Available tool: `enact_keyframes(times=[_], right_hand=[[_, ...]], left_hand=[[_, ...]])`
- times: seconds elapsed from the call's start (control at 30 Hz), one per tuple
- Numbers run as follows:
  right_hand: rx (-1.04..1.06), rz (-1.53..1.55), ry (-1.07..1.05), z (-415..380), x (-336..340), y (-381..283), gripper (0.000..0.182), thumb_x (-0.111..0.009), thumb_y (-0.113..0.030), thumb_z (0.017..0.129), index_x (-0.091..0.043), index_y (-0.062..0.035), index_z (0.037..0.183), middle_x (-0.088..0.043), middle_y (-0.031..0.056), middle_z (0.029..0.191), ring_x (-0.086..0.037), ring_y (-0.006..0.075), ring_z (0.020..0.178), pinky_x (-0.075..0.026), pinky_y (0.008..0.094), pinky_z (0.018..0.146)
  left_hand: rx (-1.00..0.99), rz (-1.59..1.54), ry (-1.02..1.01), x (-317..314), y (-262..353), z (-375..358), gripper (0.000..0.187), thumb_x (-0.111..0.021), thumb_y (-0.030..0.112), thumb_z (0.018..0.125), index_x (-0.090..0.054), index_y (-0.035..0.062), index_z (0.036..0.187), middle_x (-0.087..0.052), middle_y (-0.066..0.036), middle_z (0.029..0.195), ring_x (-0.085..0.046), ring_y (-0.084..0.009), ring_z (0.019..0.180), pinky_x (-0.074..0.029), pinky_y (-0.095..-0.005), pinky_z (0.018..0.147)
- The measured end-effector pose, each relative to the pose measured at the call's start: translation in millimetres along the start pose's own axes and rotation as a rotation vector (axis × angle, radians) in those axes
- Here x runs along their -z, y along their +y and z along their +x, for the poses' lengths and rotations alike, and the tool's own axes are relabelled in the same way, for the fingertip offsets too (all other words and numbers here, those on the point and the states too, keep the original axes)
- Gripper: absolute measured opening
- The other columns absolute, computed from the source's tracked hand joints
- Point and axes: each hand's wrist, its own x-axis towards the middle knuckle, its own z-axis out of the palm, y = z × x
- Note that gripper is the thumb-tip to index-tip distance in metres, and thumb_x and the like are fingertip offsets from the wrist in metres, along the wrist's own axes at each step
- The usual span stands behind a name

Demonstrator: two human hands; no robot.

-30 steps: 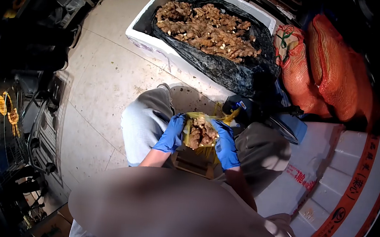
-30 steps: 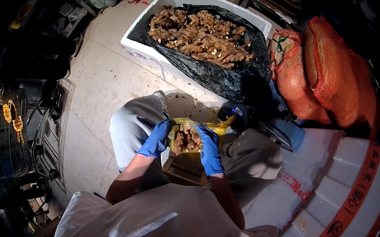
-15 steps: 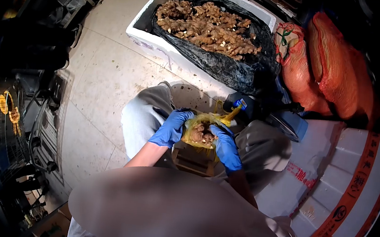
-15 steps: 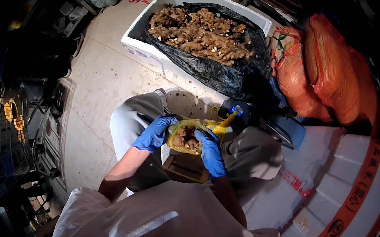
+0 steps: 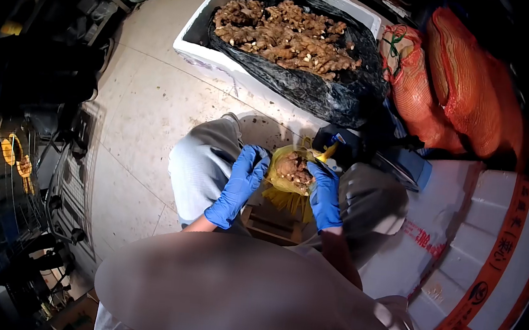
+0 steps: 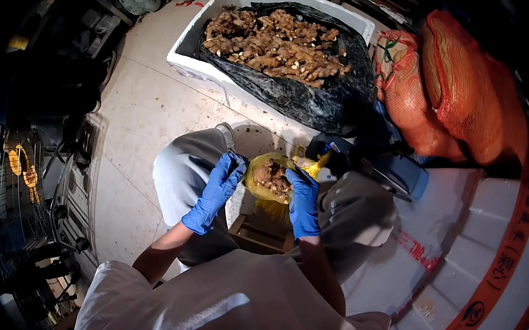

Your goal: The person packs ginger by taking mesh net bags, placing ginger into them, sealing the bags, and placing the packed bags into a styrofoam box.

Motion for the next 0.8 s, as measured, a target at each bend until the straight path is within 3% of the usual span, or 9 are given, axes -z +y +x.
enact_keyframes(times=[0.23, 0.3, 0.43, 0.5, 0.57, 0.63, 0.67, 0.7, 0.8], right_hand=[[0.055, -0.041, 0.036, -0.2, -0.1, -4.4, 0.018, -0.058, -0.003, 0.074, -0.059, 0.0020, 0.091, -0.060, 0.0047, 0.086, -0.054, 0.0106, 0.076, -0.043, 0.0209, 0.070], [0.067, -0.038, 0.039, -1.9, -2.2, -4.8, 0.018, -0.057, -0.003, 0.074, -0.060, 0.0021, 0.091, -0.060, 0.0050, 0.086, -0.054, 0.0105, 0.076, -0.043, 0.0208, 0.071], [0.152, -0.038, 0.066, -3.4, -3.3, 2.1, 0.019, -0.057, -0.003, 0.075, -0.059, 0.0026, 0.092, -0.059, 0.0056, 0.087, -0.054, 0.0113, 0.077, -0.043, 0.0218, 0.072], [0.187, -0.032, 0.101, -5.5, -9.0, 4.5, 0.019, -0.056, -0.003, 0.075, -0.059, 0.0027, 0.092, -0.059, 0.0056, 0.087, -0.054, 0.0116, 0.077, -0.043, 0.0220, 0.072], [0.230, 0.055, 0.163, -11.3, -21.4, 3.0, 0.020, -0.058, -0.001, 0.073, -0.057, 0.0038, 0.093, -0.058, 0.0052, 0.086, -0.054, 0.0110, 0.075, -0.044, 0.0214, 0.071], [0.280, 0.051, 0.206, -9.2, -24.7, 12.2, 0.021, -0.059, 0.000, 0.072, -0.057, 0.0044, 0.093, -0.058, 0.0063, 0.087, -0.054, 0.0113, 0.074, -0.044, 0.0212, 0.070], [0.276, 0.076, 0.222, -8.8, -25.0, 14.3, 0.020, -0.059, 0.000, 0.072, -0.057, 0.0042, 0.092, -0.058, 0.0060, 0.087, -0.053, 0.0109, 0.074, -0.044, 0.0213, 0.070], [0.274, 0.102, 0.238, -8.0, -25.0, 15.9, 0.020, -0.059, -0.001, 0.072, -0.057, 0.0040, 0.091, -0.059, 0.0057, 0.086, -0.053, 0.0106, 0.073, -0.044, 0.0215, 0.069], [0.277, 0.057, 0.225, -4.5, -21.8, 26.8, 0.017, -0.058, -0.001, 0.073, -0.059, 0.0034, 0.089, -0.059, 0.0038, 0.083, -0.052, 0.0096, 0.072, -0.042, 0.0213, 0.069]], left_hand=[[-0.164, -0.095, 0.052, -9.3, 9.7, -1.7, 0.021, -0.058, 0.004, 0.075, -0.045, 0.0019, 0.091, -0.043, -0.007, 0.094, -0.042, -0.0145, 0.092, -0.035, -0.0252, 0.082], [-0.377, 0.365, 0.034, -4.3, 6.0, 1.8, 0.019, -0.055, -0.002, 0.073, -0.046, 0.0010, 0.089, -0.043, -0.009, 0.092, -0.043, -0.0167, 0.089, -0.036, -0.0255, 0.080], [-0.450, 0.304, 0.153, -7.4, 8.9, 1.3, 0.017, -0.047, -0.009, 0.068, -0.047, 0.0001, 0.083, -0.042, -0.013, 0.082, -0.044, -0.0260, 0.078, -0.037, -0.0280, 0.073], [-0.382, 0.447, 0.354, -6.3, 9.2, -7.9, 0.015, -0.046, -0.007, 0.074, -0.045, 0.0002, 0.087, -0.043, -0.008, 0.082, -0.043, -0.0162, 0.075, -0.036, -0.0226, 0.069], [-0.283, 0.305, 0.363, -12.2, 3.5, -10.0, 0.007, -0.044, -0.003, 0.080, -0.044, 0.0023, 0.084, -0.043, -0.003, 0.079, -0.041, -0.0114, 0.071, -0.035, -0.0202, 0.066], [-0.081, 0.039, 0.479, -17.7, 9.0, -9.5, 0.004, -0.041, 0.004, 0.083, -0.045, 0.0027, 0.084, -0.044, -0.004, 0.070, -0.042, -0.0141, 0.063, -0.038, -0.0234, 0.061], [0.172, -0.475, 0.449, -19.0, 14.4, -11.0, 0.007, -0.041, 0.010, 0.086, -0.044, 0.0054, 0.083, -0.043, 0.001, 0.068, -0.039, -0.0081, 0.062, -0.036, -0.0202, 0.060], [0.208, -0.574, 0.499, -18.9, 11.8, -8.6, 0.007, -0.043, 0.011, 0.086, -0.045, 0.0062, 0.080, -0.041, 0.002, 0.067, -0.035, -0.0054, 0.062, -0.034, -0.0189, 0.058], [0.285, -0.261, 0.405, -15.8, -9.1, -6.1, 0.009, -0.042, 0.011, 0.085, -0.046, 0.0060, 0.079, -0.039, 0.003, 0.068, -0.035, -0.0059, 0.061, -0.032, -0.0192, 0.056]])
